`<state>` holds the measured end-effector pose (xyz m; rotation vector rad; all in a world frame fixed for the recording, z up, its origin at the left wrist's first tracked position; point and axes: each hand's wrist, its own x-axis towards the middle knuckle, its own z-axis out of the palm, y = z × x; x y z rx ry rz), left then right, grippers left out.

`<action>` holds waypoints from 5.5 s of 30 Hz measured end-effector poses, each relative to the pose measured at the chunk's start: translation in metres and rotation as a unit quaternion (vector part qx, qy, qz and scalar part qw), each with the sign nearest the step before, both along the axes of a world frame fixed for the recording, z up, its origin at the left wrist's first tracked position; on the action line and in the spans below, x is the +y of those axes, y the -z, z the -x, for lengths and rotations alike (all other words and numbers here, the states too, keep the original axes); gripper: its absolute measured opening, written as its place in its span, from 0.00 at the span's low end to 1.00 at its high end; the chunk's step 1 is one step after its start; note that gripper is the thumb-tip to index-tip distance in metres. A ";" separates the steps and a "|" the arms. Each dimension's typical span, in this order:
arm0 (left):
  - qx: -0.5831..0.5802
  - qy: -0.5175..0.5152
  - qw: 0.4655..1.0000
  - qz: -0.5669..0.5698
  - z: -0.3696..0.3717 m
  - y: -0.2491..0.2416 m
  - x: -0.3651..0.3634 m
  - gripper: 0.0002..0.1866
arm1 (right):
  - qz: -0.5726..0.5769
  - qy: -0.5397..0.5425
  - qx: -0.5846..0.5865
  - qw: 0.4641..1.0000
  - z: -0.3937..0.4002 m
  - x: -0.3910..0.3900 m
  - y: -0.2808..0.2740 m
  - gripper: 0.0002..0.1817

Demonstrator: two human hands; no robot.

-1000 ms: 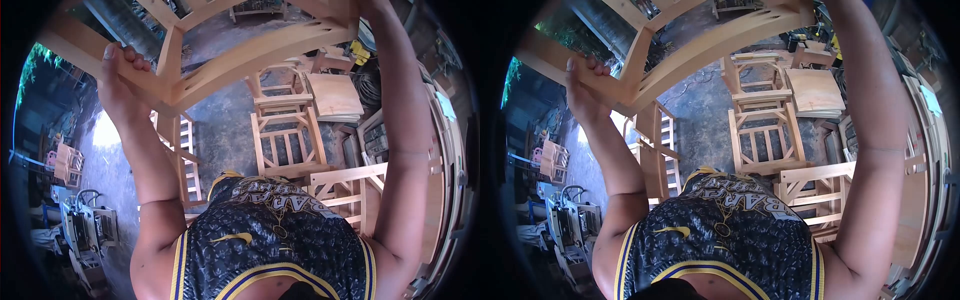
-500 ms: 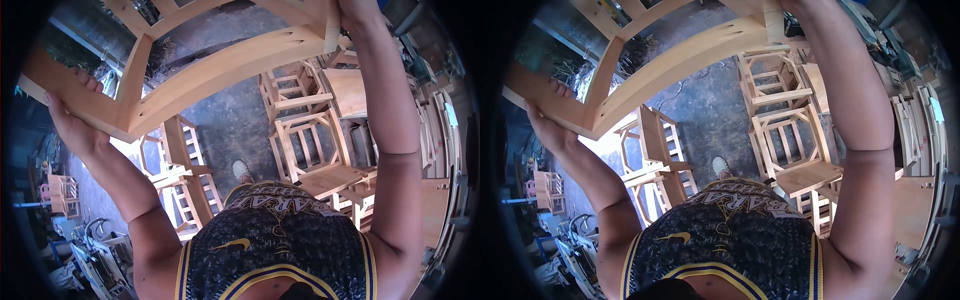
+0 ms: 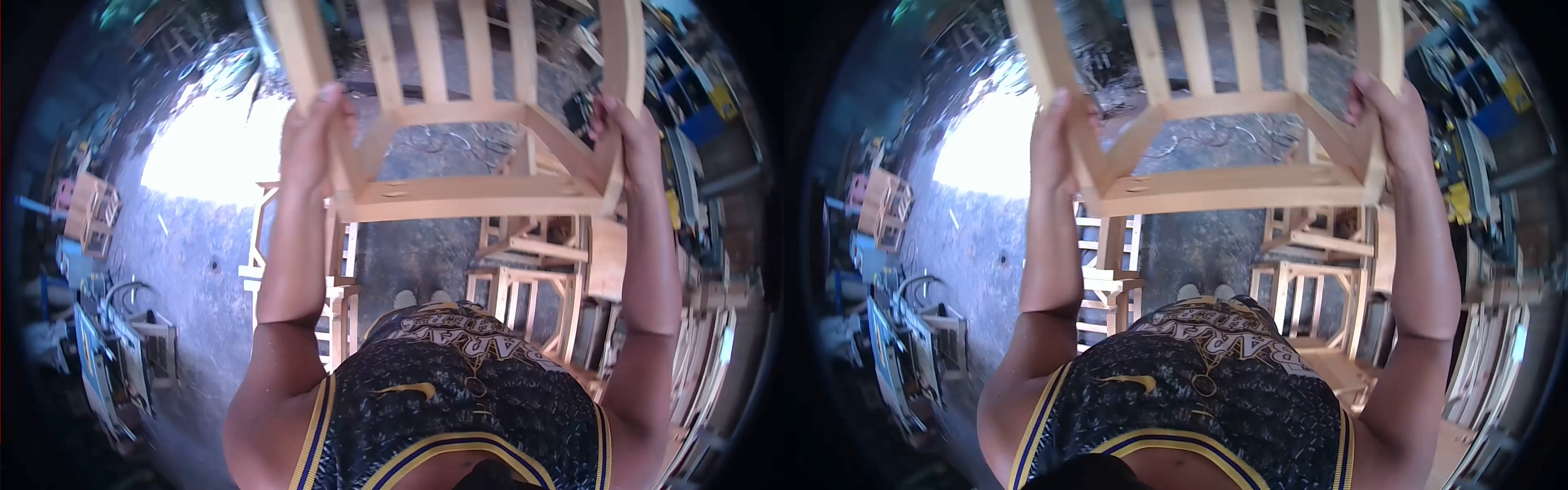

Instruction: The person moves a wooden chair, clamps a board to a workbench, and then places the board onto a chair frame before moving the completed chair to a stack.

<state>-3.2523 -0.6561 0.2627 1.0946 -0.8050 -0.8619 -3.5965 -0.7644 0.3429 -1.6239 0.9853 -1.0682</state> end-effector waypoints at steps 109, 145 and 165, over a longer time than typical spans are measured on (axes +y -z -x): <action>0.199 -0.382 0.827 -0.362 -2.125 0.559 0.318 0.13 | -0.418 -0.400 0.178 0.796 -2.350 0.078 0.664 0.05; 0.079 -0.003 0.879 -0.470 -2.109 0.674 0.543 0.27 | -0.092 -0.118 0.583 0.799 -2.374 0.225 0.769 0.25; 0.100 -0.255 0.759 -0.591 -1.929 0.576 0.684 0.33 | -0.179 -0.562 0.567 0.575 -2.330 0.227 0.686 0.36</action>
